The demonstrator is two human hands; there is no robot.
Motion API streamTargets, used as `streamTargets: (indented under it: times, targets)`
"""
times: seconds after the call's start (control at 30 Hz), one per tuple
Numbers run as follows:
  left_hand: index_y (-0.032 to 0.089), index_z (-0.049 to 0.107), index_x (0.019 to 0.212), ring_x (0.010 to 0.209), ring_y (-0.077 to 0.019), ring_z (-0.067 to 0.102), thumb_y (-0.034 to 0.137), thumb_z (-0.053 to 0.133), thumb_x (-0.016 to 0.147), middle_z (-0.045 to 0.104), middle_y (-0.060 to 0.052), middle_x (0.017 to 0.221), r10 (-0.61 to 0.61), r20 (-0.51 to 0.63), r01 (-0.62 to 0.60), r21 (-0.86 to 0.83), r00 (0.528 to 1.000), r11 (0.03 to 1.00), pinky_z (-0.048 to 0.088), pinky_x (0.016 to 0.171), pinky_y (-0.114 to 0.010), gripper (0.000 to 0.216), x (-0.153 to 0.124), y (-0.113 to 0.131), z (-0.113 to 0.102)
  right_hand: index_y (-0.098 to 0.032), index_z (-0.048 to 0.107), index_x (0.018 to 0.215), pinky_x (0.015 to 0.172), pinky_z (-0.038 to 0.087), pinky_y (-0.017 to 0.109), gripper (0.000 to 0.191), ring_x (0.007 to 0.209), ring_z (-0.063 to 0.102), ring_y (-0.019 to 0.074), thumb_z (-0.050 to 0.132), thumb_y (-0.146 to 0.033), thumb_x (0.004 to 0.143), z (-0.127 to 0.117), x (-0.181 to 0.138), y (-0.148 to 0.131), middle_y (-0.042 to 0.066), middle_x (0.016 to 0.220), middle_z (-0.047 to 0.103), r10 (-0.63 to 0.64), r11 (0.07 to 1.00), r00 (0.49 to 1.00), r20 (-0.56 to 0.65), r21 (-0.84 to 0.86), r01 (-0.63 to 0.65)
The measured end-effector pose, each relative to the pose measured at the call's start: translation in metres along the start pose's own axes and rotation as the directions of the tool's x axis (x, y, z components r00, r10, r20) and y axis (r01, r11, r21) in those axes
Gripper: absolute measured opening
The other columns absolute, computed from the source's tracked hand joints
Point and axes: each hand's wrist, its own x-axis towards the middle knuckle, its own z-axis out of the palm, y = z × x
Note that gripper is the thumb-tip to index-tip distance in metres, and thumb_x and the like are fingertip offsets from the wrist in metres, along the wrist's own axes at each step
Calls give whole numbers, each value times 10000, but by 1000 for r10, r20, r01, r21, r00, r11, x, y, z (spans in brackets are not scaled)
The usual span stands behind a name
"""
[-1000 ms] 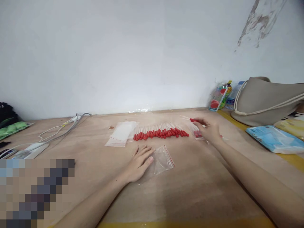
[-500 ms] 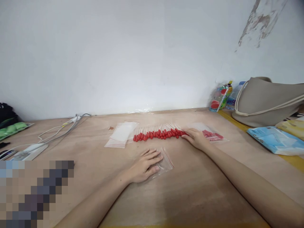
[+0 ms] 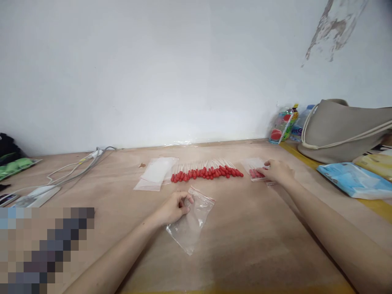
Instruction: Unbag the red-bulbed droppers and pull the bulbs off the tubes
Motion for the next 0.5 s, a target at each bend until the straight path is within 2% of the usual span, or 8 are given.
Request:
streamTargets:
  times: [0.07,0.1,0.17,0.2,0.27,0.4,0.43,0.5]
  targets:
    - [160,649,829,548,-95,436,162,532,638,493,22,618,18,19,-18,-8,1000,1000,339,521,-202,224,-1,4,-8,-178,590,1053,732,424,421,615,956,558,327,553,-615,621,-1,6,6,149,1047,608,35,999,996,86,6,-36]
    - [158,654,835,552,-100,445,160,526,627,513,16,629,15,-19,-16,-11,1000,1000,345,520,-204,245,0,5,-14,-169,587,1048,715,433,401,644,932,572,315,561,-633,603,-2,9,8,149,1027,617,47,999,993,110,18,-49]
    - [152,648,861,567,-113,478,165,514,609,559,4,660,-22,-190,19,-19,981,1000,370,527,-211,285,2,3,-32,-155,606,981,666,446,358,642,869,598,289,581,-649,572,-2,12,11,146,961,637,50,998,990,129,42,-56]
    - [150,639,870,586,-123,503,169,501,606,589,-5,694,-50,-306,45,-21,951,999,388,537,-216,299,3,-1,-43,-152,622,918,634,448,339,615,825,610,277,588,-652,562,-2,13,12,143,911,647,46,997,988,144,50,-54]
    - [154,632,854,635,-142,552,199,480,629,629,-20,744,-98,-517,120,9,850,993,419,564,-223,276,5,-14,-68,-154,636,772,569,441,312,557,722,622,256,593,-660,544,-2,15,12,126,790,657,40,997,980,195,60,-53]
    - [166,595,982,655,-157,599,224,423,700,654,-36,823,-172,-693,399,180,700,899,454,578,-238,335,9,-60,-105,-173,619,610,468,406,284,479,548,599,215,609,-645,525,1,16,13,78,590,628,28,990,965,261,124,-62]
    - [157,580,1021,697,-170,607,239,428,713,650,-56,888,-163,-698,415,207,697,886,468,631,-262,353,9,-71,-108,-178,618,594,452,397,279,442,517,588,205,616,-616,538,2,16,13,68,556,617,16,986,970,245,158,-56]
    - [158,601,990,871,-206,594,270,435,732,622,-84,1009,-122,-680,415,286,723,863,457,788,-308,326,11,-91,-108,-181,616,576,438,385,270,351,481,573,191,614,-532,586,2,16,13,53,505,595,-3,975,984,181,219,-37]
